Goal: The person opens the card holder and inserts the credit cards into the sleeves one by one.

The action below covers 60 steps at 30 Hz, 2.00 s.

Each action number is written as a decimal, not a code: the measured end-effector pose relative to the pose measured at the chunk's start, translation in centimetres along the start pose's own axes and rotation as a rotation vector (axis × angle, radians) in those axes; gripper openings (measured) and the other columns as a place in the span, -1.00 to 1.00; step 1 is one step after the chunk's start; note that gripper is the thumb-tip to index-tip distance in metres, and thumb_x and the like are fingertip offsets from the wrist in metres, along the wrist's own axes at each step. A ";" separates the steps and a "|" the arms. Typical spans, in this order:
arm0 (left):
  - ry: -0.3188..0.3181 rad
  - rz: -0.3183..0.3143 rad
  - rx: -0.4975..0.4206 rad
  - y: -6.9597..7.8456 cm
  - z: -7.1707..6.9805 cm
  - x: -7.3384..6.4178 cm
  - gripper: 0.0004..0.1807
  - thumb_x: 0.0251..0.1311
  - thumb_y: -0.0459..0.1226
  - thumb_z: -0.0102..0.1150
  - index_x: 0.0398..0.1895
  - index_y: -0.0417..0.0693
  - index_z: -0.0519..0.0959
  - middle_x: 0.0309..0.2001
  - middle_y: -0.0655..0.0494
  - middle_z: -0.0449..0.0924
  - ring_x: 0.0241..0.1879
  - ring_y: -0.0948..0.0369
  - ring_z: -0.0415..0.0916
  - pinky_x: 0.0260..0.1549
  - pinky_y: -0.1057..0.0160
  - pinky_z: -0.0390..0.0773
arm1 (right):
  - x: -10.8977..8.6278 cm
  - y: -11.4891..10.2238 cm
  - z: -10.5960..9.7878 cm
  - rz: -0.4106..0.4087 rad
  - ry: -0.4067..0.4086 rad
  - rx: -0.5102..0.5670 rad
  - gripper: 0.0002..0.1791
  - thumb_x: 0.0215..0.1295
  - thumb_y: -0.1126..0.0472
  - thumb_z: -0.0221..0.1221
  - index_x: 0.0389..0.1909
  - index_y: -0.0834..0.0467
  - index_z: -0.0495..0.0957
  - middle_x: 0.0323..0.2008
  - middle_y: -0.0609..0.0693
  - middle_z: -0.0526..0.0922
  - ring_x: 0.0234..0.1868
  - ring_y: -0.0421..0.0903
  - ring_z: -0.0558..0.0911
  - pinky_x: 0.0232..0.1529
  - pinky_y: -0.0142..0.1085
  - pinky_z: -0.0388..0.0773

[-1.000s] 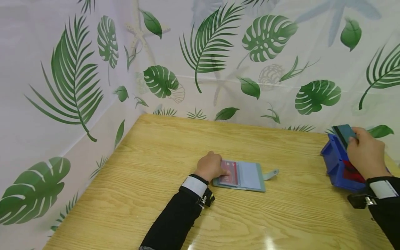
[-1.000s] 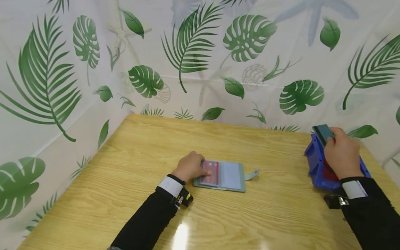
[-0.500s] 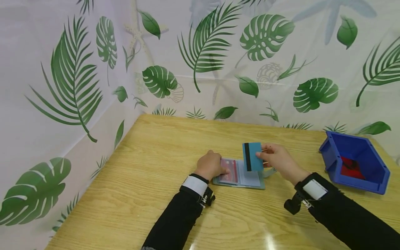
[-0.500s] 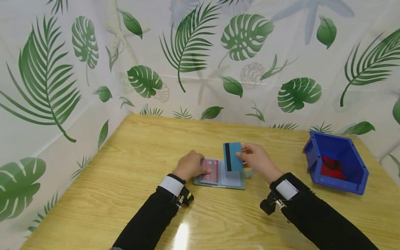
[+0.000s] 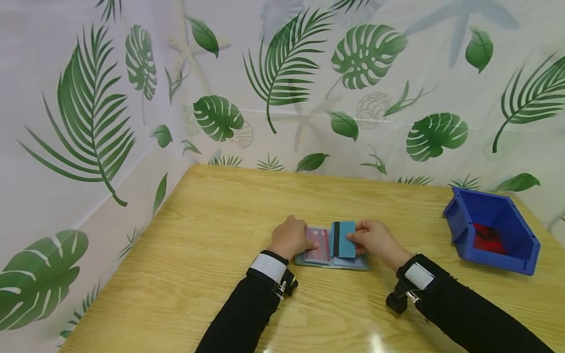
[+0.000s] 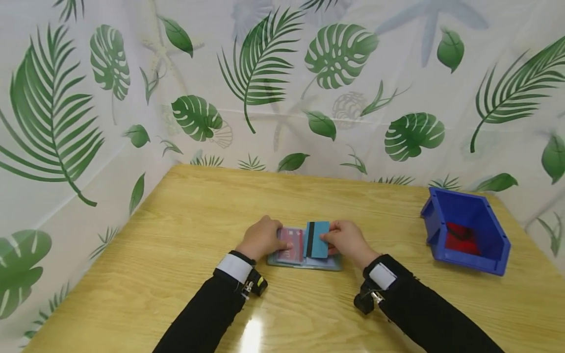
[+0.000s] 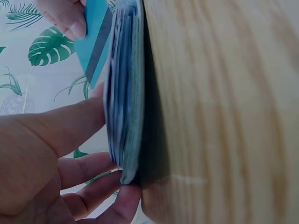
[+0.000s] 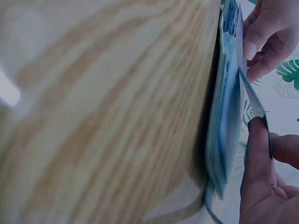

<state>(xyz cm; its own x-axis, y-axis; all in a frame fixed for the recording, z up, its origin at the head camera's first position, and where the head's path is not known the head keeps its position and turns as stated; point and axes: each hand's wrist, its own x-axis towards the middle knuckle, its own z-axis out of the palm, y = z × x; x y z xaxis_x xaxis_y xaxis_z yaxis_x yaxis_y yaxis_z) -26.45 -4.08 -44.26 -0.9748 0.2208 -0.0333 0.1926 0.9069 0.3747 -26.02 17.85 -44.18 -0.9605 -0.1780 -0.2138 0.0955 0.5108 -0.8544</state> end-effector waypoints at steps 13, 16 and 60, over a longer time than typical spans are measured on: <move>-0.004 0.007 -0.001 -0.2 -0.2 -0.2 -0.51 0.01 0.07 0.43 -0.12 -0.06 0.68 -0.27 0.02 0.48 -0.42 0.18 0.43 -0.49 0.24 0.41 | -0.2 -0.1 0.8 0.021 -0.087 0.042 -0.38 0.44 0.30 0.06 0.33 0.59 0.10 -0.50 0.05 0.46 -0.53 -0.16 0.48 -0.43 -0.28 0.61; -0.002 0.010 0.010 -0.2 -0.2 -0.1 -0.52 0.01 0.07 0.43 -0.15 -0.07 0.68 -0.27 0.02 0.48 -0.41 0.18 0.44 -0.50 0.24 0.42 | -0.1 -0.5 1.2 0.035 -0.077 0.014 -0.39 0.43 0.30 0.08 0.32 0.59 0.14 -0.52 0.05 0.47 -0.54 -0.16 0.49 -0.44 -0.27 0.62; -0.022 -0.011 0.088 0.0 -0.4 0.4 -0.51 0.06 0.13 0.37 -0.69 -0.02 0.48 -0.19 -0.02 0.58 -0.44 0.21 0.41 -0.58 0.28 0.38 | 1.0 -3.5 3.6 -0.034 -0.145 -0.475 -0.82 0.47 0.28 -0.04 -0.09 0.35 0.34 -0.67 0.07 0.51 -0.70 -0.10 0.51 -0.62 -0.28 0.47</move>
<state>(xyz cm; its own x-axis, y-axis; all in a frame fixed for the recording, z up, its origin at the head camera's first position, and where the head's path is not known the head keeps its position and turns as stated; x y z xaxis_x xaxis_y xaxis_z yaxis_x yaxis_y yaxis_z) -26.88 -4.11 -43.85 -0.9743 0.2177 -0.0571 0.1922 0.9370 0.2918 -26.38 12.82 -43.15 -0.9116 -0.2990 -0.2822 -0.0969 0.8233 -0.5592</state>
